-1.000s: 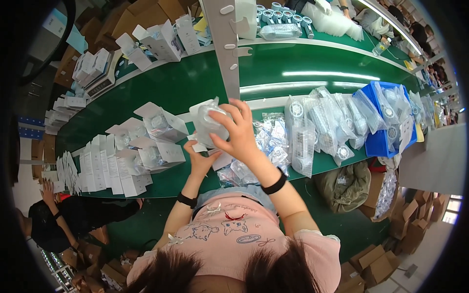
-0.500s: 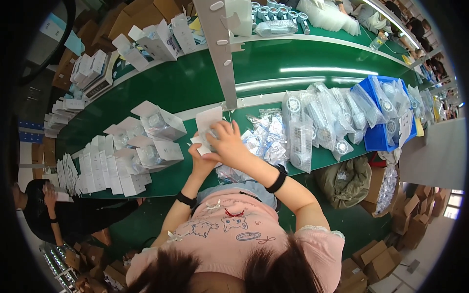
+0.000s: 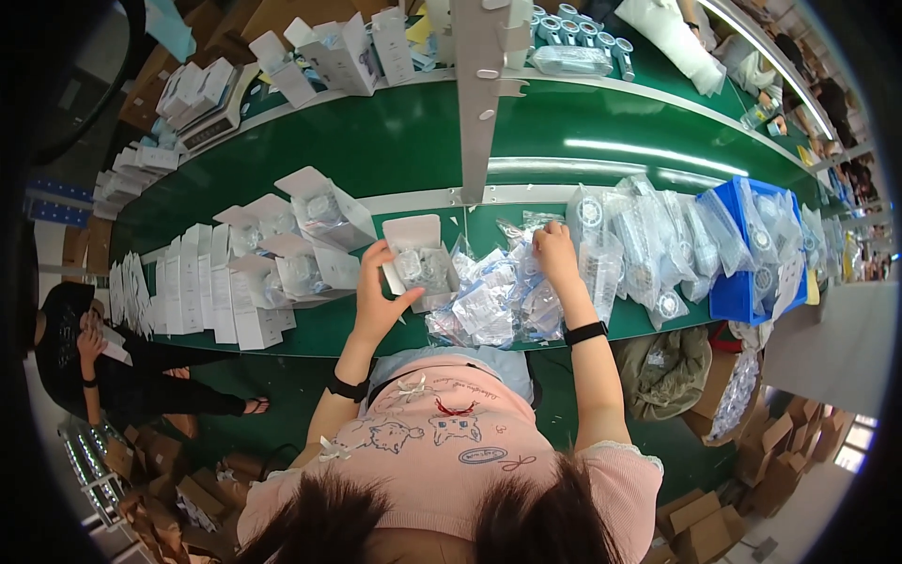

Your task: The person folds cardboard boxes, places a small plastic bag inside each, and then inserts a handheld fan wrapped in bubble wrap. They repeat this process for several more boxes, occasionally moving items on the table to reach others.

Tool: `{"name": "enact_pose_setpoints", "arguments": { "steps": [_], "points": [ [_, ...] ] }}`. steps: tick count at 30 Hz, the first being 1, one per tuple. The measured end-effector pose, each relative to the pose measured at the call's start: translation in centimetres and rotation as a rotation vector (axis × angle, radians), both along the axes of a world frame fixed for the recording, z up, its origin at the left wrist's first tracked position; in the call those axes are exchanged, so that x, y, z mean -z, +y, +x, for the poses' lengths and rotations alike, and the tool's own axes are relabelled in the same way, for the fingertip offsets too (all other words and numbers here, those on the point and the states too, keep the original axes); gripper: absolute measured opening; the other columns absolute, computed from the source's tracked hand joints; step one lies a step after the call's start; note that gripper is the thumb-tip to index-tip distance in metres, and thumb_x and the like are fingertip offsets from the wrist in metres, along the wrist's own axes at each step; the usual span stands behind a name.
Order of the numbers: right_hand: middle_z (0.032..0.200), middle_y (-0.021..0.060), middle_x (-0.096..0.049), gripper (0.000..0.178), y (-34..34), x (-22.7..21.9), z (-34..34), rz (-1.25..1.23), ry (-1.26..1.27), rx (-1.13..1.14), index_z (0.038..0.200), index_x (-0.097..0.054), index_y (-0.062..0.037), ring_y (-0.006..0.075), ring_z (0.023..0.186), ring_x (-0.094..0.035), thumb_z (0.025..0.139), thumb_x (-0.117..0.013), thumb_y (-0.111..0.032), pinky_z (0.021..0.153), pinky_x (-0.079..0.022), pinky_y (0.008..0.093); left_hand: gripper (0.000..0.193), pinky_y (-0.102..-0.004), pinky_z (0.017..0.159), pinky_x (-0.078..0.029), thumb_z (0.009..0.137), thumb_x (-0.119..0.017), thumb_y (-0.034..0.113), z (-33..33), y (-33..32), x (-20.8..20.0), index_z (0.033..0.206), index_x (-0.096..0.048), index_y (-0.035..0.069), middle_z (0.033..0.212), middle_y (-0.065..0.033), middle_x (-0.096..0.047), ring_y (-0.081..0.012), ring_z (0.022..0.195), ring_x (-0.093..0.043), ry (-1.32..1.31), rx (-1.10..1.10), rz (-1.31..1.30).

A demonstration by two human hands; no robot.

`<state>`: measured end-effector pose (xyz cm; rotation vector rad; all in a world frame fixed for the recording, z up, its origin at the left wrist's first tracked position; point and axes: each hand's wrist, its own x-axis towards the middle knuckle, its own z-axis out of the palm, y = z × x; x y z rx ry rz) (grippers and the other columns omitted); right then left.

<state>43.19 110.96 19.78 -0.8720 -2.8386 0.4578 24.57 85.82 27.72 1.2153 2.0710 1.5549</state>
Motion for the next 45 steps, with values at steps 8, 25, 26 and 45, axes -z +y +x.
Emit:
{"name": "enact_pose_setpoints", "arguments": {
  "steps": [8,25,26,45],
  "points": [
    [0.082,0.0115,-0.058,0.017,-6.1,-12.7,-3.6,-0.76,0.962,0.198,0.08,-0.053,-0.0011,0.0242,0.072,-0.057,0.066,-0.057,0.008,0.06,-0.046,0.029,0.019,-0.0243,0.058,-0.042,0.058,-0.071,0.005,-0.5,0.8,-2.3,0.072,-0.058,0.002,0.106,-0.0104,-0.052,-0.0138,0.068,-0.052,-0.008,-0.105,-0.232],
    [0.086,0.0113,-0.059,0.029,-9.8,-12.0,-7.2,-0.176,0.723,-0.742,0.084,-0.055,-0.0018,0.027,0.075,-0.058,0.058,-0.058,0.009,0.065,-0.048,0.0326,0.014,-0.0179,0.055,-0.038,0.06,-0.066,-0.003,-2.1,0.2,-0.7,0.072,-0.059,0.0,0.108,-0.0108,-0.052,-0.0045,0.062,-0.045,-0.329,-0.132,-0.093],
    [0.086,0.0116,-0.059,0.029,-9.8,-12.4,-7.1,-0.214,0.829,-0.633,0.084,-0.055,-0.0017,0.0272,0.075,-0.058,0.058,-0.057,0.009,0.065,-0.048,0.0331,0.015,-0.0188,0.055,-0.039,0.06,-0.068,-0.002,-2.1,0.2,-0.7,0.072,-0.059,0.0,0.107,-0.0107,-0.053,-0.0058,0.063,-0.047,-0.346,-0.144,-0.091],
    [0.114,0.0145,-0.047,0.056,-11.0,-8.9,-6.2,-0.103,0.4,-0.627,0.107,-0.052,-0.0086,0.0266,0.115,-0.039,0.056,-0.073,-0.019,0.096,-0.026,0.0495,0.015,-0.0187,0.065,-0.042,0.063,-0.067,-0.002,-2.3,-0.5,-0.5,0.074,-0.056,-0.001,0.113,-0.0099,-0.047,-0.0086,0.076,-0.051,-0.442,-0.089,-0.112]
  ]
}}
